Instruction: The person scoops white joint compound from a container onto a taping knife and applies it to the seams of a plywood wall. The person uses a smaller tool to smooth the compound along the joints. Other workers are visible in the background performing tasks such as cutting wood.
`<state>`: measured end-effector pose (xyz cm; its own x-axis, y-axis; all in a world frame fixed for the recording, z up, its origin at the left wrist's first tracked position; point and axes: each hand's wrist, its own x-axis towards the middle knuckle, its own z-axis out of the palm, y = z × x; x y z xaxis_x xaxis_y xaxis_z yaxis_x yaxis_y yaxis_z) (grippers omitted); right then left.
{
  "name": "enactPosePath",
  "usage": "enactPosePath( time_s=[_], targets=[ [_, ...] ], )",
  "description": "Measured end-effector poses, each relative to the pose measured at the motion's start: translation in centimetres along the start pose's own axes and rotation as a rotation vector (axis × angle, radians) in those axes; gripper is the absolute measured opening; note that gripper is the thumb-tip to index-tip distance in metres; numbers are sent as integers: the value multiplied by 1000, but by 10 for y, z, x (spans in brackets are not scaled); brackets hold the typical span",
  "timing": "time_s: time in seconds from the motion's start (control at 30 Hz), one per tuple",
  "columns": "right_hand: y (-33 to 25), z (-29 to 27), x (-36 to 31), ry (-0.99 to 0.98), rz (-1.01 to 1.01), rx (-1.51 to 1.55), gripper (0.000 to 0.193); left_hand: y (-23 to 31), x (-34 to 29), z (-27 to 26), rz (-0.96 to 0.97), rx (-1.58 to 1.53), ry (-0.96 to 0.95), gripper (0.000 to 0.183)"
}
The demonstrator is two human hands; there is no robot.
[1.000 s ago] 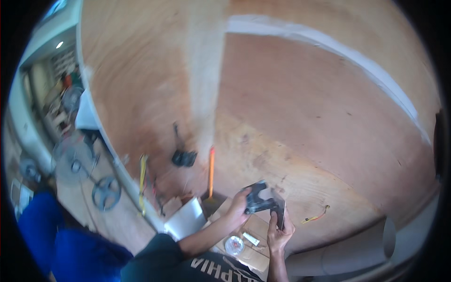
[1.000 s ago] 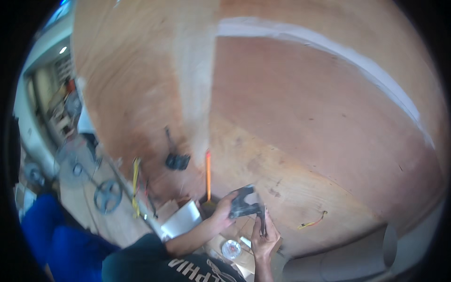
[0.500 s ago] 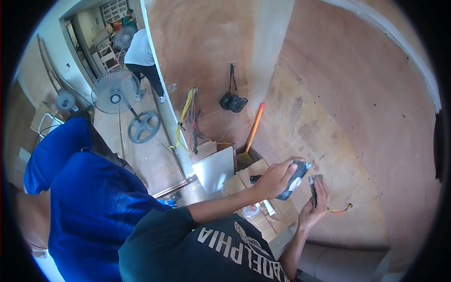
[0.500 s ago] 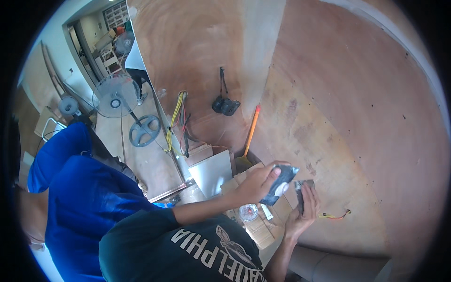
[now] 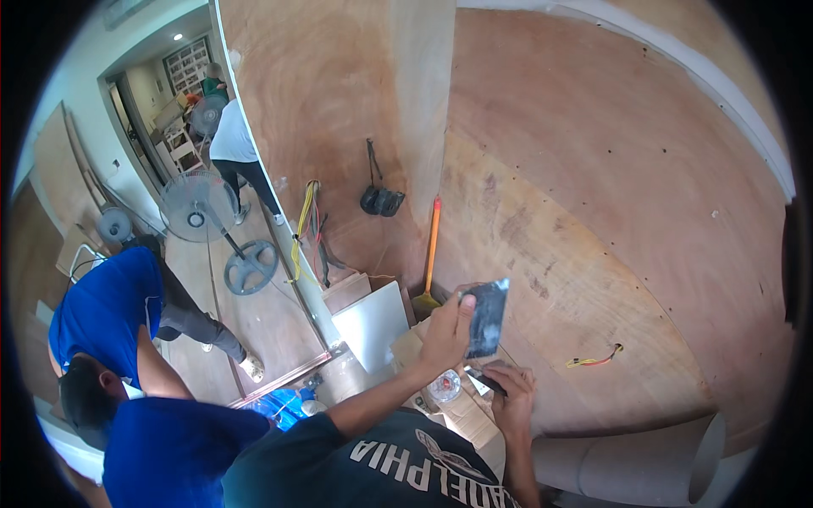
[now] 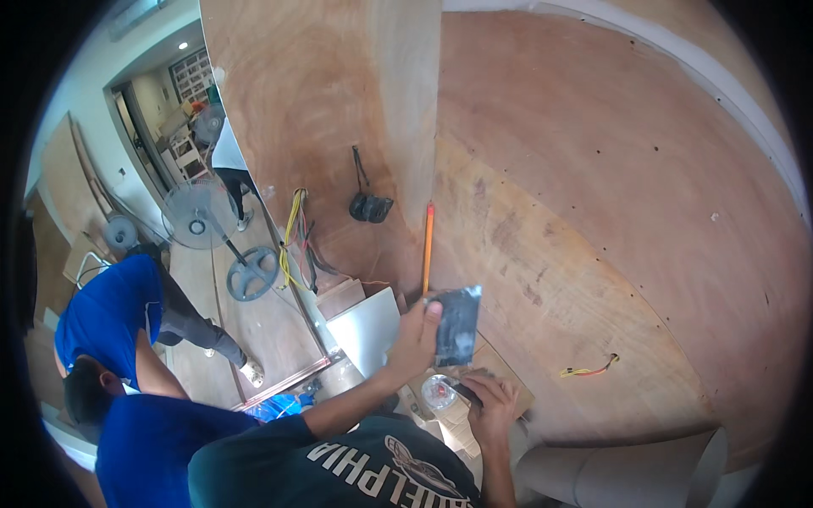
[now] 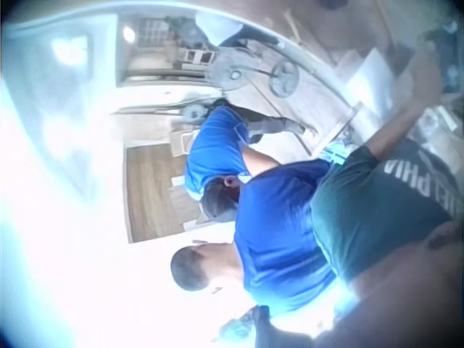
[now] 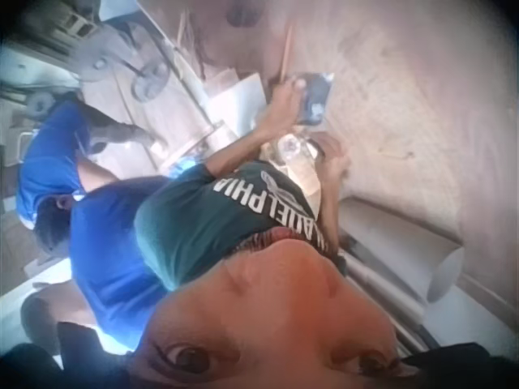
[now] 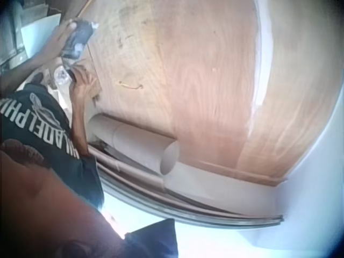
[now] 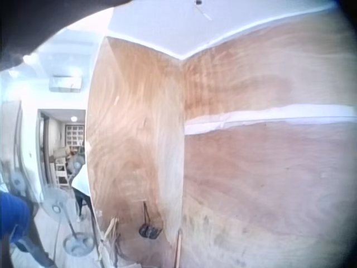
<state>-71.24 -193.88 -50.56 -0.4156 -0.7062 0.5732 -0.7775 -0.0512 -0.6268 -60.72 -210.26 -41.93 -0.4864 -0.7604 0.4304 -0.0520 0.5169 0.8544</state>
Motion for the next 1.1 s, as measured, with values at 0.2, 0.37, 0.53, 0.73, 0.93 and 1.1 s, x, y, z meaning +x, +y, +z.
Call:
enactPosePath(
  time_s=[0.2, 0.37, 0.53, 0.73, 0.93, 1.1],
  targets=[
    [-12, -26, -20, 297, 185, 190, 34, -44, -24, 33, -488, -725, 67, 25],
    [-37, -33, -20, 382, -57, 148, 42, -57, -56, 57, -939, -1153, -155, 26],
    [-25, -46, -15, 219, 15, -101, 48, -15, -45, 51, -658, -934, -174, 30],
    [1, -89, -2, 349, -19, -200, 44, 34, 20, 34, -717, -1034, -475, 34],
    [-49, -139, 32, 183, -320, -520, 38, 46, 58, 44, -411, -748, -820, 34],
    [-53, -154, 37, 22, -324, -696, 39, 57, 71, 35, -244, -592, -980, 36]
  ],
)
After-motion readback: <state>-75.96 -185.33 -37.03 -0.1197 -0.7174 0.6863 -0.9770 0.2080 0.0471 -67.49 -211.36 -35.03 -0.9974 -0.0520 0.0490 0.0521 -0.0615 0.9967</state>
